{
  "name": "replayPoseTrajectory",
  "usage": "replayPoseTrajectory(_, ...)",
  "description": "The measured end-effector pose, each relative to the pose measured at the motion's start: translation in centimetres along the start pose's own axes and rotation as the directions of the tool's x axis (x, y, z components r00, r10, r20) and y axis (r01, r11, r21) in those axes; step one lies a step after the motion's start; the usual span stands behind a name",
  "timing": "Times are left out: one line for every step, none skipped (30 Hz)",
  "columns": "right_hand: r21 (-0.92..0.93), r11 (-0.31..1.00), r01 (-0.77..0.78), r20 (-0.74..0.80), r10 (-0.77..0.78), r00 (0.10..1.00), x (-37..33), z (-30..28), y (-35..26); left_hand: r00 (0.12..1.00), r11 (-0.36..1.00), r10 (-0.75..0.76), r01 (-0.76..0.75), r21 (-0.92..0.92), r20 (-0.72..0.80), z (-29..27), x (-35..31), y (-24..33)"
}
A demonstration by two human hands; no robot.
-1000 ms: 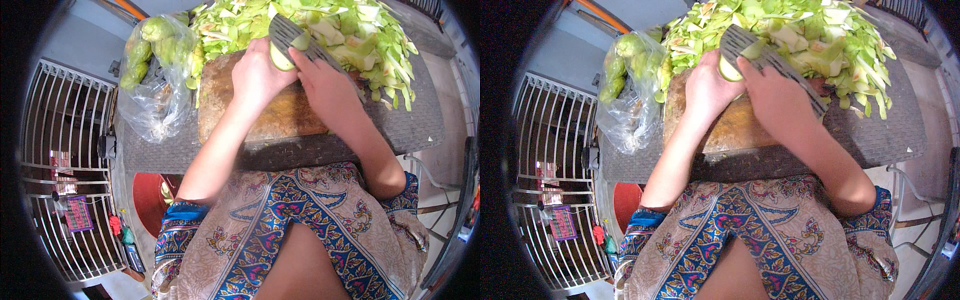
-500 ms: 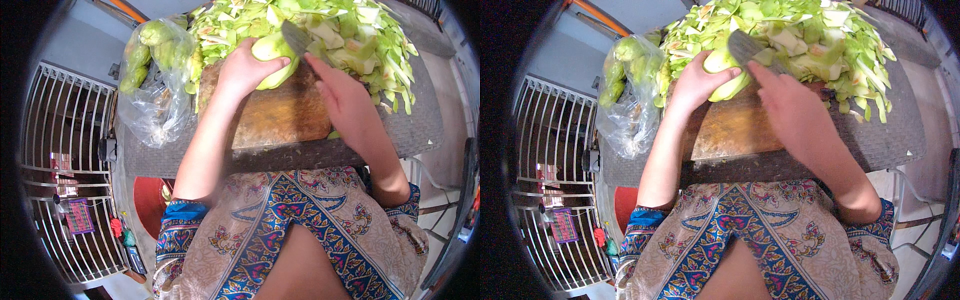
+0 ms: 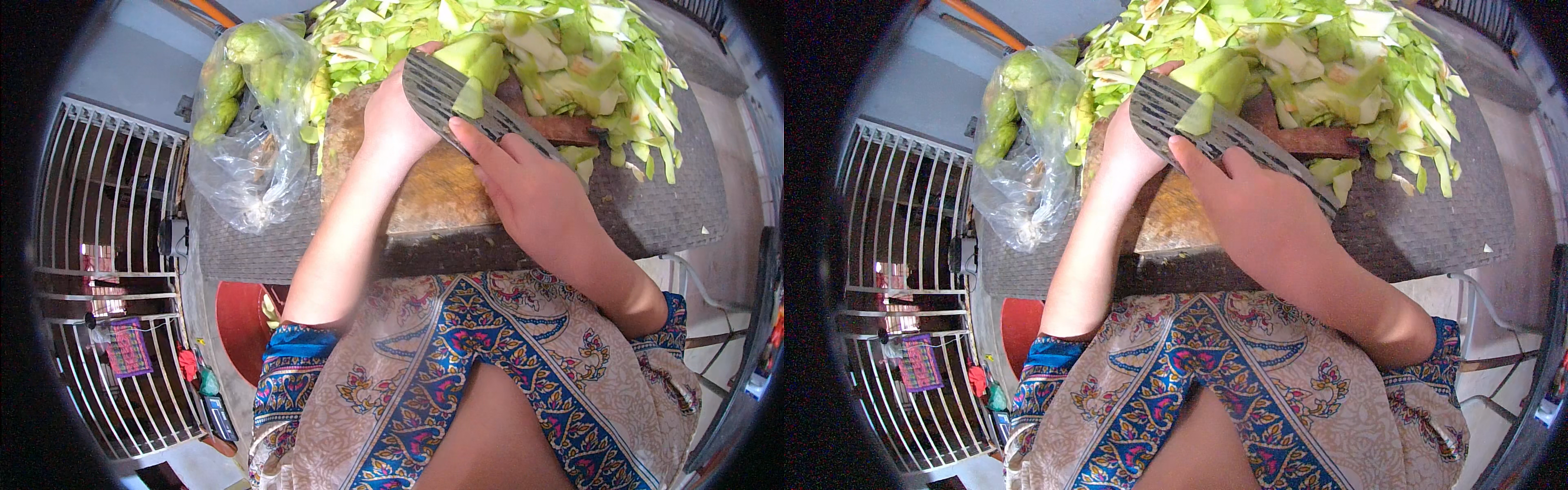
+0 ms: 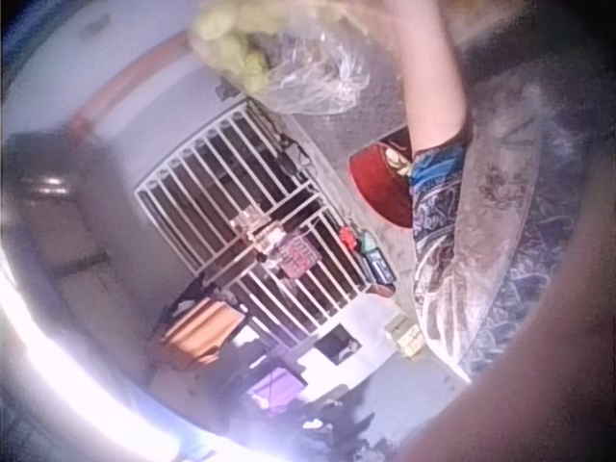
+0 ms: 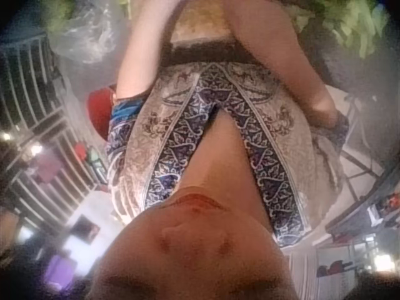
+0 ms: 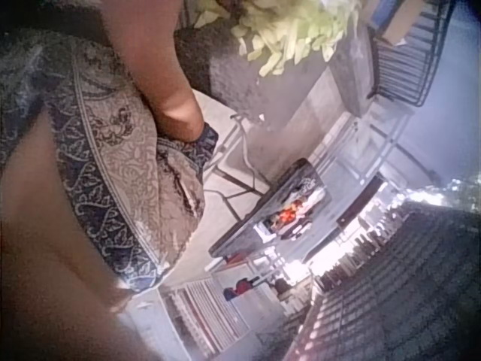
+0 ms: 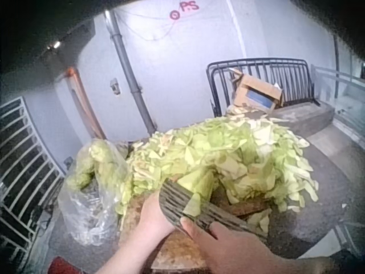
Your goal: The person peels and slices a green fruit using a large knife on a wooden cutting board. The person removes the outer skin in strips and then cuts the fruit into smaller pieces, placing them on the board.
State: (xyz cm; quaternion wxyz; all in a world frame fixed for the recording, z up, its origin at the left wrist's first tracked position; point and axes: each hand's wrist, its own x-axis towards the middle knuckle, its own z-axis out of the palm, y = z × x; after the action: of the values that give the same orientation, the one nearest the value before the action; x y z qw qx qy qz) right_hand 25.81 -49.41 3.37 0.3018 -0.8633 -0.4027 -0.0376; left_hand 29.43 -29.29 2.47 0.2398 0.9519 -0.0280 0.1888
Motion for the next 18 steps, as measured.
replayPoseTrajectory(-0.002, 1.0, 0.002, -0.002, -0.002, 1.0, 0.0, 0.1, 0.1, 1.0, 1.0, -0.005, 0.005, 0.017, -0.005, 0.0, 0.0, 0.2)
replayPoseTrajectory(-0.027, 0.999, 0.036, -0.031, -0.037, 0.999, 0.1, 0.3, 0.3, 1.0, 0.999, -0.009, 0.009, 0.035, -0.01, 0.0, 0.1, 0.3)
replayPoseTrajectory(-0.054, 0.996, 0.069, -0.06, -0.072, 0.996, 0.1, 0.6, 0.6, 1.0, 0.999, -0.013, 0.013, 0.043, -0.006, 0.0, 0.1, 0.3)
replayPoseTrajectory(-0.081, 0.992, 0.1, -0.087, -0.108, 0.99, 0.1, 0.8, 0.8, 1.0, 0.999, -0.017, 0.017, 0.052, -0.003, 0.1, 0.1, 0.2)
replayPoseTrajectory(-0.049, 0.997, 0.065, -0.055, -0.068, 0.996, 0.1, 0.7, 0.8, 1.0, 0.998, -0.022, 0.021, 0.062, 0.0, 0.1, 0.2, 0.1)
replayPoseTrajectory(-0.018, 0.999, 0.028, -0.022, -0.029, 0.999, 0.1, 0.6, 0.6, 1.0, 0.998, -0.028, 0.028, 0.055, -0.005, 0.1, 0.2, 0.1)
replayPoseTrajectory(0.011, 1.0, -0.01, 0.012, 0.01, 1.0, 0.1, 0.5, 0.6, 0.999, 0.998, -0.035, 0.035, 0.048, -0.009, 0.1, 0.2, 0.1)
replayPoseTrajectory(0.021, 1.0, -0.01, -0.002, 0.01, 1.0, 0.1, 0.5, 0.7, 0.999, 0.999, -0.038, 0.038, 0.038, -0.014, 0.1, 0.3, 0.2)
replayPoseTrajectory(0.031, 0.999, -0.011, -0.017, 0.012, 1.0, 0.2, 0.5, 0.8, 0.999, 0.998, -0.041, 0.041, 0.039, -0.003, 0.1, 0.4, 0.1)
replayPoseTrajectory(0.041, 0.999, -0.012, -0.032, 0.013, 0.999, 0.2, 0.5, 0.9, 0.999, 0.998, -0.044, 0.043, 0.04, 0.007, 0.1, 0.6, -0.2)
replayPoseTrajectory(0.075, 0.997, -0.027, -0.033, 0.03, 0.999, 0.1, 0.4, 1.0, 0.999, 0.998, -0.05, 0.049, 0.041, 0.014, -0.1, 0.8, -0.5)
replayPoseTrajectory(0.109, 0.993, -0.042, -0.034, 0.046, 0.998, 0.1, 0.3, 1.1, 0.992, 0.993, -0.115, 0.113, 0.041, 0.048, -0.5, 1.0, -0.6)
replayPoseTrajectory(0.144, 0.988, -0.057, -0.034, 0.062, 0.997, 0.0, 0.1, 1.3, 0.98, 0.983, -0.179, 0.176, 0.042, 0.082, -1.0, 1.3, -0.6)
replayPoseTrajectory(0.148, 0.986, -0.079, -0.035, 0.085, 0.996, 0.0, -0.1, 1.3, 0.963, 0.969, -0.245, 0.242, 0.042, 0.112, -1.3, 1.4, -0.7)
replayPoseTrajectory(0.152, 0.983, -0.102, -0.034, 0.108, 0.994, 0.0, -0.4, 1.4, 0.964, 0.963, -0.263, 0.259, 0.078, 0.047, -1.2, 1.4, -0.8)
replayPoseTrajectory(0.156, 0.98, -0.124, -0.034, 0.131, 0.991, 0.0, -0.7, 1.3, 0.968, 0.967, -0.248, 0.246, 0.066, 0.036, -0.9, 1.3, -1.1)
replayPoseTrajectory(0.167, 0.98, -0.107, -0.046, 0.116, 0.992, 0.1, -0.7, 1.4, 0.97, 0.969, -0.241, 0.239, 0.055, 0.026, -0.6, 1.2, -1.4)
replayPoseTrajectory(0.178, 0.98, -0.089, -0.058, 0.101, 0.993, 0.2, -0.7, 1.5, 0.972, 0.971, -0.234, 0.233, 0.044, 0.015, -0.4, 1.1, -1.5)
